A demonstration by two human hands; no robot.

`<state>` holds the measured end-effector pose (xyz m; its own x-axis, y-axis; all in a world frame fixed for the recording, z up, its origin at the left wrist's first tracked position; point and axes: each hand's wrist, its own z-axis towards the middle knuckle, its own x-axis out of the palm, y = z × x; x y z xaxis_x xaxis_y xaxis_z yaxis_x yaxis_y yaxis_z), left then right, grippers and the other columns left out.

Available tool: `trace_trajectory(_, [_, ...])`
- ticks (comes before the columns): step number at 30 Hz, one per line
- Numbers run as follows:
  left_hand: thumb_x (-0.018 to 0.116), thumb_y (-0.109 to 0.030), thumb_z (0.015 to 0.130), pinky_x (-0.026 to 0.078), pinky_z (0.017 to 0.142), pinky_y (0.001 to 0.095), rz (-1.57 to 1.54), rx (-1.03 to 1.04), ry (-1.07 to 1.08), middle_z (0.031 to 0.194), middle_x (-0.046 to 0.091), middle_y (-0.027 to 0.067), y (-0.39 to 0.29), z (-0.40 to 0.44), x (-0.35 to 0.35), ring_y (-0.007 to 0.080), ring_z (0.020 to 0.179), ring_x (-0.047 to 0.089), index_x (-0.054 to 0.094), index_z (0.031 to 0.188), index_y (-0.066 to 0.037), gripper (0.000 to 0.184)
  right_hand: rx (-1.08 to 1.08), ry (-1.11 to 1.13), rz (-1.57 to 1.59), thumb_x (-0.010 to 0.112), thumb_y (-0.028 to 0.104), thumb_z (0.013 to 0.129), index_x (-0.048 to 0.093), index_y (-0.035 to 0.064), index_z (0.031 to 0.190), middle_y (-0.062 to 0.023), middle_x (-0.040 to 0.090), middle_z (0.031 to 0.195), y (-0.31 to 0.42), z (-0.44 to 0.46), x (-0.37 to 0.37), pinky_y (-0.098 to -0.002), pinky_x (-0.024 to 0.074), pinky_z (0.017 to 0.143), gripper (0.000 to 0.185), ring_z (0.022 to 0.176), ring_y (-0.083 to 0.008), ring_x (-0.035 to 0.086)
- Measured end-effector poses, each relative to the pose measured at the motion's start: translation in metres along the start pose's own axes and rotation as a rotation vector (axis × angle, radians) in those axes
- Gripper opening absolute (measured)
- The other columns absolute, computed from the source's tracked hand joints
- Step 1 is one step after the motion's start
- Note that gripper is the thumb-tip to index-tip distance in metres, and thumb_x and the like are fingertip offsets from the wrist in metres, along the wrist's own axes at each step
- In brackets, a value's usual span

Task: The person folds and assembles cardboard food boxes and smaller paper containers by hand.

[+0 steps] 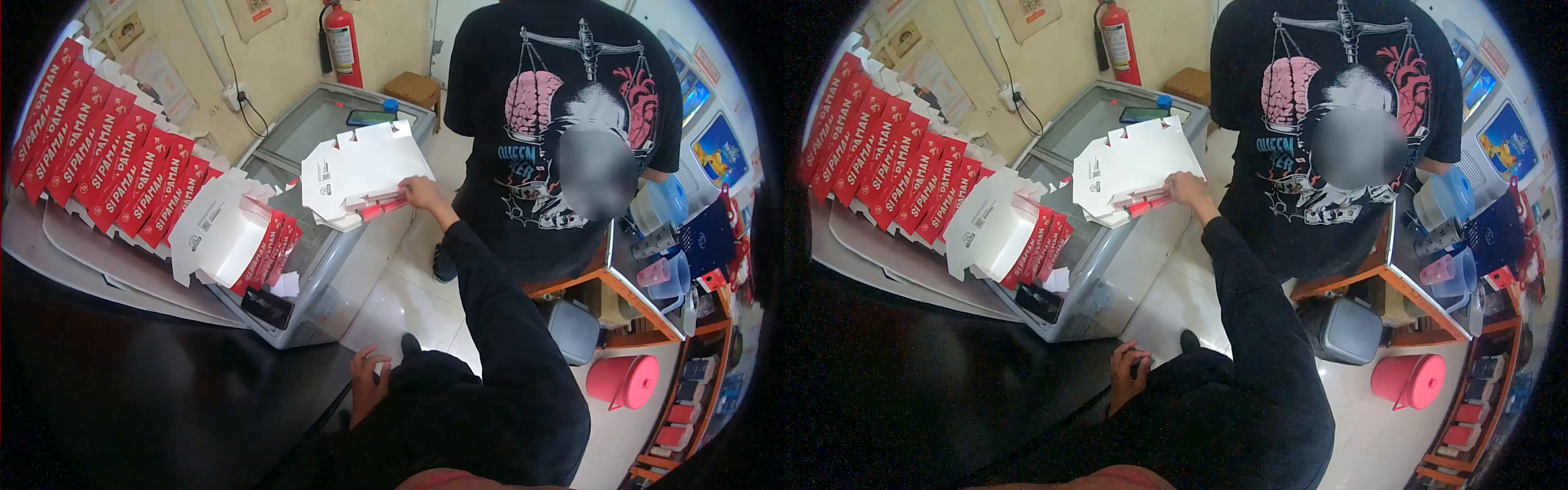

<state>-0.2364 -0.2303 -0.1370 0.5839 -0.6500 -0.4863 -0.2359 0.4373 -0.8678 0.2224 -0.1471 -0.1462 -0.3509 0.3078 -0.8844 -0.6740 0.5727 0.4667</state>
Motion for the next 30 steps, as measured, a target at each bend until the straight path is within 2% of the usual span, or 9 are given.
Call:
trace_trajectory(7, [0.066, -0.013, 0.087, 0.037, 0.097, 0.0474, -0.007, 0.028, 0.038, 0.122, 0.053, 0.0176, 0.013, 0.001, 0.003, 0.0369, 0.114, 0.049, 0.066, 0.098, -0.008, 0.011, 0.067, 0.146, 0.093, 0.066, 0.031, 0.082, 0.075, 0.0171, 0.1, -0.0099, 0.072, 0.101, -0.015, 0.032, -0.001, -0.0394, 0.0531, 0.086, 0.025, 0.093, -0.0284, 0.069])
trace_trajectory(10, [0.066, -0.012, 0.087, 0.037, 0.098, 0.0473, -0.011, -0.007, 0.057, 0.122, 0.053, 0.0176, 0.007, -0.001, 0.001, 0.0368, 0.114, 0.049, 0.066, 0.098, -0.008, 0.011, -0.009, 0.106, 0.067, 0.065, 0.031, 0.084, 0.075, 0.0139, 0.097, -0.0129, 0.072, 0.096, -0.012, 0.032, -0.004, -0.0407, 0.0536, 0.083, 0.024, 0.09, -0.0311, 0.069])
trace_trajectory(13, [0.065, -0.012, 0.087, 0.038, 0.098, 0.0463, 0.011, 0.011, 0.059, 0.121, 0.054, 0.0169, 0.005, 0.0, 0.001, 0.0364, 0.114, 0.05, 0.066, 0.097, -0.008, 0.011, -0.024, -0.075, -0.116, 0.063, 0.031, 0.088, 0.073, 0.0104, 0.093, -0.0157, 0.071, 0.09, 0.002, 0.022, -0.006, -0.0437, 0.0537, 0.08, 0.024, 0.086, -0.0347, 0.068])
trace_trajectory(16, [0.065, -0.011, 0.087, 0.039, 0.097, 0.0453, 0.007, 0.005, 0.072, 0.121, 0.054, 0.0165, 0.007, 0.001, 0.0, 0.0361, 0.115, 0.05, 0.067, 0.097, -0.008, 0.011, -0.024, -0.248, -0.106, 0.061, 0.03, 0.09, 0.071, 0.0083, 0.09, -0.0178, 0.069, 0.088, 0.011, 0.022, 0.0, -0.0474, 0.0528, 0.076, 0.024, 0.083, -0.0379, 0.066])
trace_trajectory(20, [0.065, -0.01, 0.087, 0.04, 0.095, 0.0452, -0.01, 0.001, 0.074, 0.119, 0.056, 0.0169, 0.01, 0.001, 0.002, 0.0357, 0.112, 0.052, 0.067, 0.096, -0.007, 0.01, -0.133, -0.538, 0.154, 0.057, 0.022, 0.093, 0.065, 0.0036, 0.089, -0.0202, 0.066, 0.084, 0.03, 0.028, 0.0, -0.0492, 0.0499, 0.07, 0.021, 0.078, -0.0405, 0.064])
trace_trajectory(24, [0.065, -0.009, 0.086, 0.041, 0.094, 0.0455, -0.041, 0.028, 0.051, 0.115, 0.058, 0.0172, 0.024, -0.001, 0.005, 0.0358, 0.108, 0.054, 0.067, 0.096, -0.007, 0.01, -0.285, -0.842, 0.385, 0.055, 0.01, 0.094, 0.061, 0.0016, 0.093, -0.0198, 0.064, 0.077, 0.071, 0.007, -0.03, -0.042, 0.0503, 0.064, 0.01, 0.07, -0.0377, 0.064])
trace_trajectory(25, [0.064, -0.008, 0.086, 0.041, 0.093, 0.0454, -0.043, 0.023, 0.029, 0.115, 0.058, 0.0172, 0.021, -0.001, 0.005, 0.0358, 0.108, 0.055, 0.067, 0.096, -0.006, 0.01, -0.313, -0.902, 0.411, 0.055, 0.004, 0.094, 0.06, 0.0003, 0.096, -0.0168, 0.065, 0.076, 0.08, -0.002, -0.037, -0.0359, 0.0514, 0.062, 0.007, 0.067, -0.0292, 0.067])
trace_trajectory(28, [0.064, -0.007, 0.086, 0.042, 0.093, 0.045, -0.035, 0.036, -0.021, 0.114, 0.059, 0.0169, 0.005, 0.002, 0.0, 0.0353, 0.106, 0.055, 0.067, 0.095, -0.005, 0.01, -0.287, -0.808, 0.705, 0.056, 0.001, 0.092, 0.061, 0.0, 0.101, -0.0164, 0.065, 0.083, 0.112, -0.06, -0.061, -0.0359, 0.0519, 0.063, 0.01, 0.072, -0.0268, 0.067])
trace_trajectory(30, [0.064, -0.006, 0.086, 0.042, 0.092, 0.0444, -0.008, 0.091, -0.031, 0.114, 0.059, 0.0165, -0.002, 0.003, -0.003, 0.0346, 0.106, 0.055, 0.067, 0.095, -0.005, 0.009, -0.3, -0.786, 0.667, 0.057, 0.001, 0.092, 0.061, -0.0008, 0.102, -0.0146, 0.065, 0.082, 0.129, -0.114, -0.075, -0.0317, 0.0519, 0.062, 0.012, 0.069, -0.0216, 0.066])
